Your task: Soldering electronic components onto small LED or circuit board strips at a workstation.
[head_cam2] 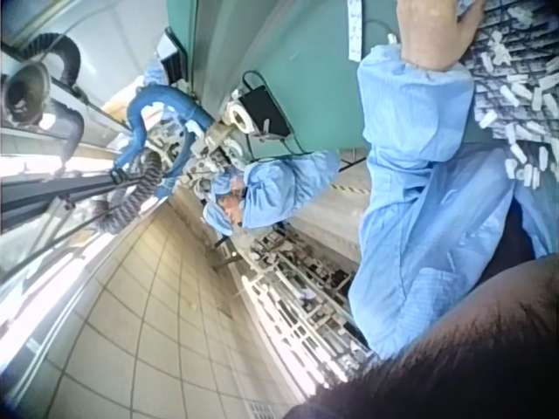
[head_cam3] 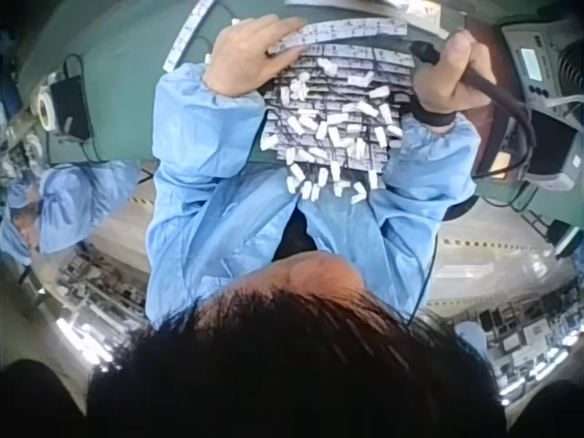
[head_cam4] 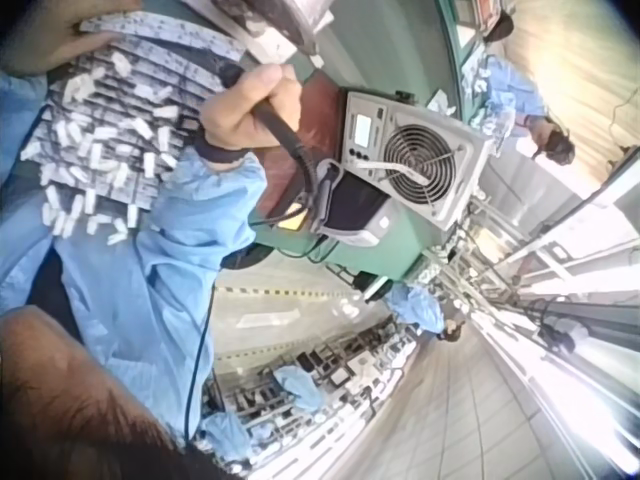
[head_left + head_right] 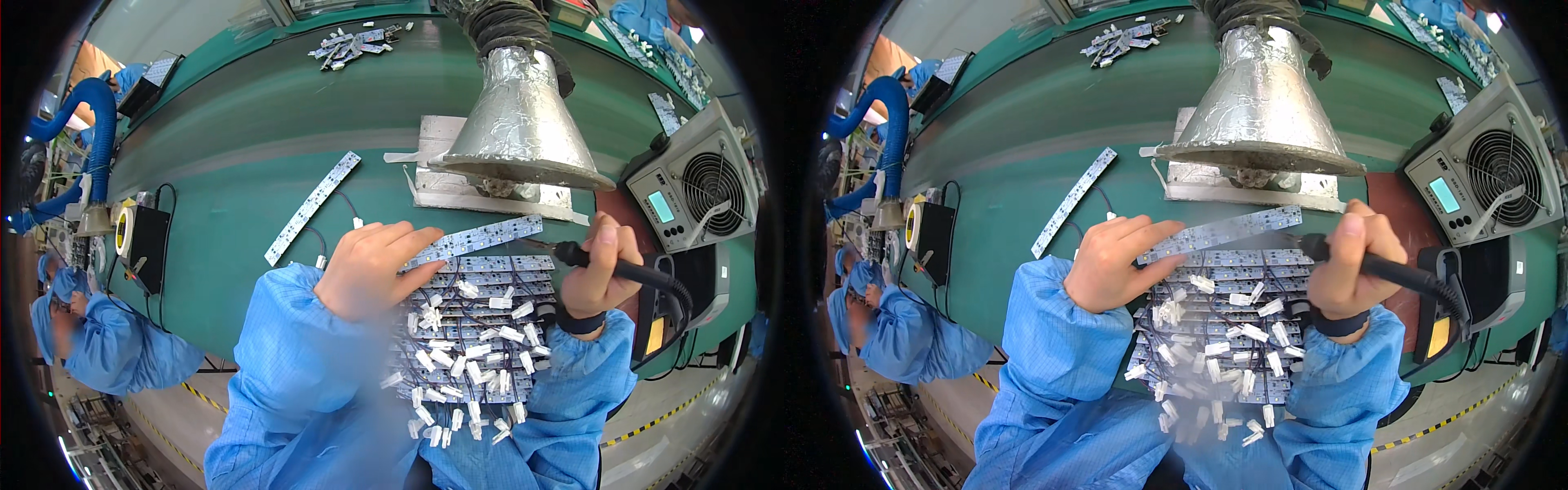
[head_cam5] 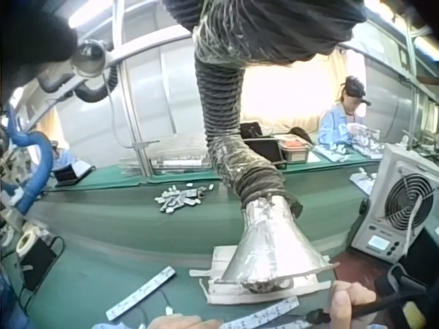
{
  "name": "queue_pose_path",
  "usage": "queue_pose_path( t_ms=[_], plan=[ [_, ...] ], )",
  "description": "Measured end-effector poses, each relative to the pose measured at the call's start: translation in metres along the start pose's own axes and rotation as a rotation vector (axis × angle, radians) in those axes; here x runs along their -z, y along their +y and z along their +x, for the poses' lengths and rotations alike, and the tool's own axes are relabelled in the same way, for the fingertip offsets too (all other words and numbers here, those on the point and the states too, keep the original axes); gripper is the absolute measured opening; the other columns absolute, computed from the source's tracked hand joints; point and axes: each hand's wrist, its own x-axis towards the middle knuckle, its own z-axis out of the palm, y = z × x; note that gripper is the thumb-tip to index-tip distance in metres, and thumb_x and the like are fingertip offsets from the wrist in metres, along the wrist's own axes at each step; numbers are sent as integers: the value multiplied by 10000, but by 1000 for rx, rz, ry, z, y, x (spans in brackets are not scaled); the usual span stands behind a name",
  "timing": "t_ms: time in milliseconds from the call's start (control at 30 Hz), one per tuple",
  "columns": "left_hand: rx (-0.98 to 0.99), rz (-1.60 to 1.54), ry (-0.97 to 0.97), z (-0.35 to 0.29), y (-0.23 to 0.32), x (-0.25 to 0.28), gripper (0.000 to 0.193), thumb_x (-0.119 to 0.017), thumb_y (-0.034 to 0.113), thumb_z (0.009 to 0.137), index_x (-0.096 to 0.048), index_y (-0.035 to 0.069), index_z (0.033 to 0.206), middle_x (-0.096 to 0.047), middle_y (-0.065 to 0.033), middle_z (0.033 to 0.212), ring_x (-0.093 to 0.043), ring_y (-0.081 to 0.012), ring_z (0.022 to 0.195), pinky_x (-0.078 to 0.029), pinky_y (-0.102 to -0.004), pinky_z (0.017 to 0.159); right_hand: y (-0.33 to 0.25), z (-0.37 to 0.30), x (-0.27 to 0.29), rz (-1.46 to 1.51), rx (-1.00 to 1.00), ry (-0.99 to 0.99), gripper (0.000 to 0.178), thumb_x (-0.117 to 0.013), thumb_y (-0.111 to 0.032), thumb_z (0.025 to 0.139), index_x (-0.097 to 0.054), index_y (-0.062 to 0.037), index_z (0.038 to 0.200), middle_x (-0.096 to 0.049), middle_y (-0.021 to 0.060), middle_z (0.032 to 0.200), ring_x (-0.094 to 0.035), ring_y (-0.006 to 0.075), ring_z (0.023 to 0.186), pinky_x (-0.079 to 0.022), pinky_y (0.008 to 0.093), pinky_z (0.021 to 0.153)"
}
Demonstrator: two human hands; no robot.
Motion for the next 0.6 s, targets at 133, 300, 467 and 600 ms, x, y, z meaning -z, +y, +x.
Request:
queue_pose_path(
  t_ms=[133,300,467,600],
  plan=[
    [19,-10,-4,0,1,2,312,-783,152,740,-681,30,1008,-583,-82,705,-578,-246,611,-430,-344,554,7,13,19,-73,-92,143,288,-526,-98,926,-493,23,666,-447,33,636,-400,91,601,-306,231,563],
    [11,-36,-9,0,0,1,312,-787,146,736,-687,26,1007,-614,-93,722,-582,-249,605,-433,-339,557,20,15,32,-114,-125,150,318,-529,-86,927,-439,-17,629,-455,25,624,-395,78,596,-296,226,553],
    [24,-47,-4,1,1,0,312,-790,143,731,-695,24,1004,-623,-98,723,-576,-251,593,-432,-339,551,22,14,25,-123,-110,119,321,-537,-99,933,-477,-11,630,-468,3,609,-385,62,580,-286,232,538],
    [42,-48,-1,2,4,1,316,-797,138,719,-702,24,998,-613,-97,709,-560,-247,574,-426,-337,535,25,13,25,-104,-111,110,334,-553,-103,935,-477,-17,621,-439,-23,592,-367,45,574,-264,223,528]
  ],
)
